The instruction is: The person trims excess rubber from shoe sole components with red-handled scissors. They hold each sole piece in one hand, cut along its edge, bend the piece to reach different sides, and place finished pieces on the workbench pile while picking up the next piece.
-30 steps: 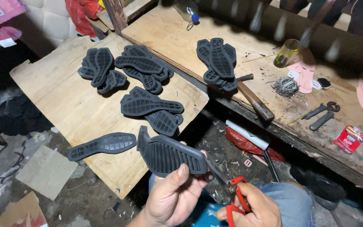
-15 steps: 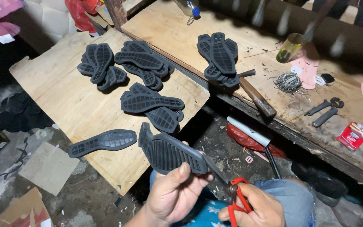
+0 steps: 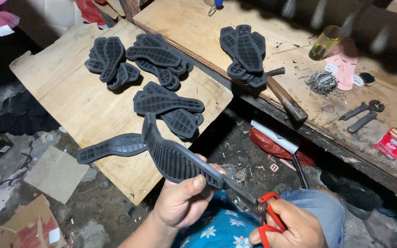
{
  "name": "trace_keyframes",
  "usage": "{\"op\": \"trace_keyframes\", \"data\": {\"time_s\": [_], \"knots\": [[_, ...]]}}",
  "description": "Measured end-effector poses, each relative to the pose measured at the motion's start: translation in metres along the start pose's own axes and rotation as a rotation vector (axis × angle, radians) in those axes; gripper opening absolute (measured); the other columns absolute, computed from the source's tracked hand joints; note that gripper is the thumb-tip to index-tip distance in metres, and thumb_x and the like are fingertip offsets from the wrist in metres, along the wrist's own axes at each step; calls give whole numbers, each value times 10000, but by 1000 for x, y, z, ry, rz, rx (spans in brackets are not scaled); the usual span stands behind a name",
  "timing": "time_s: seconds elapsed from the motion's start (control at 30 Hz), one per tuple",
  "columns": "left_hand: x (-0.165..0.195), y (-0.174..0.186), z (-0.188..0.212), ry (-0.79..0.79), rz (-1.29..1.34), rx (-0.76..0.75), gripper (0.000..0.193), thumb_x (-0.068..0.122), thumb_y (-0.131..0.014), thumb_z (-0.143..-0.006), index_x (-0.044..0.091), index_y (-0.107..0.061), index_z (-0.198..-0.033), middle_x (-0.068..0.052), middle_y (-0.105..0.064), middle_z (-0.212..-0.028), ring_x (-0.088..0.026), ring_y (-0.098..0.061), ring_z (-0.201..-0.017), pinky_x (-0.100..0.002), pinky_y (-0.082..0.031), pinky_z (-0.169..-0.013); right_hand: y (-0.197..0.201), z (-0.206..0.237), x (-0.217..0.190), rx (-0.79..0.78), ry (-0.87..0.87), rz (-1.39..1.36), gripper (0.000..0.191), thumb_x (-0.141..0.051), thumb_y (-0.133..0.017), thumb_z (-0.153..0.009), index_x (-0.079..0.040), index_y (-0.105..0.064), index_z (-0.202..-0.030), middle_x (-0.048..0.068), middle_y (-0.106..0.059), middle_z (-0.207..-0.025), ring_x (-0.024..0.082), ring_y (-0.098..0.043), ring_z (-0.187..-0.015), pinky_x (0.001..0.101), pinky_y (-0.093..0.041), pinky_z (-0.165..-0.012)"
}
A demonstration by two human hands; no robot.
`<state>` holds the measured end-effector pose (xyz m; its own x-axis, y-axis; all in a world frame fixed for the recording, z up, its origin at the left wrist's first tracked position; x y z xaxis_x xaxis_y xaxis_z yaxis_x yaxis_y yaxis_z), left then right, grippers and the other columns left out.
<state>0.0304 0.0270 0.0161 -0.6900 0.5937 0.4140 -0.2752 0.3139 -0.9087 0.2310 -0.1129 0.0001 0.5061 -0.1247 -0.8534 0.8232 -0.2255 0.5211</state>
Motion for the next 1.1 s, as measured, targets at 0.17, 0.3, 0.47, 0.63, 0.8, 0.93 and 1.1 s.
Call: {"op": "trace_keyframes", "data": {"time_s": [0.17,0.3,0.47,0.63,0.8,0.93,1.1], "knots": [[-5,-3,1,21,87,-14,384,-3,-752,-916,60,-611,-1268,-174,-719,-1148,-296,-668,-1146,-448,-485,-1058,-1,8,7,-36,-9,33,623,-376,-1022,-497,-46,-787,-969,11,-643,-638,95,-634,-532,268,-503,-502],[-6,-5,1,50,103,-15,371,-3,-751,-916,79,-621,-1254,-176,-721,-1144,-288,-672,-1138,-453,-498,-1060,-3,11,20,-105,-138,83,564,-346,-1020,-489,-53,-808,-921,18,-663,-572,120,-610,-596,273,-516,-540],[-5,-6,-2,49,29,-3,342,10,-761,-917,18,-617,-1227,-180,-718,-1141,-294,-673,-1132,-454,-511,-1050,4,5,33,-90,-52,47,666,-370,-1031,-472,-59,-760,-995,-12,-680,-602,93,-659,-516,262,-508,-517],[2,-6,-4,44,-95,-6,342,51,-782,-917,-27,-620,-1208,-185,-713,-1129,-299,-672,-1139,-477,-497,-1088,10,15,51,-93,-91,294,598,-463,-1000,-467,-131,-800,-922,-7,-629,-617,108,-600,-590,256,-521,-584],[7,-5,-5,42,-165,-7,345,69,-787,-899,-15,-629,-1193,-193,-718,-1121,-312,-677,-1136,-495,-490,-1093,16,3,55,-343,-104,280,585,-511,-988,-554,-156,-793,-976,-53,-679,-610,90,-665,-619,264,-530,-590],[-9,-9,-1,79,-22,5,340,37,-764,-928,25,-629,-1240,-149,-712,-1153,-290,-663,-1143,-482,-482,-1078,18,8,30,-15,33,229,664,-512,-976,-471,-116,-737,-948,-32,-625,-603,113,-628,-546,287,-499,-537],[-26,-17,3,145,191,-51,317,58,-725,-959,83,-627,-1259,-107,-717,-1187,-280,-665,-1174,-516,-493,-1070,7,8,37,-129,-175,307,651,-471,-974,-441,-133,-761,-955,17,-610,-598,159,-629,-525,327,-500,-550]]}}
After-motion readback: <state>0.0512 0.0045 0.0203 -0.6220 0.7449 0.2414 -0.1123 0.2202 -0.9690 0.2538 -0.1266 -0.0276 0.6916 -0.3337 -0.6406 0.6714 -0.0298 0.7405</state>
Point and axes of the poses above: each hand's wrist, its own z-axis away from the middle knuckle, its own y-axis out of the back of the hand, x = y × z, the point moved 5 cm from there along -z, towards the middle knuckle
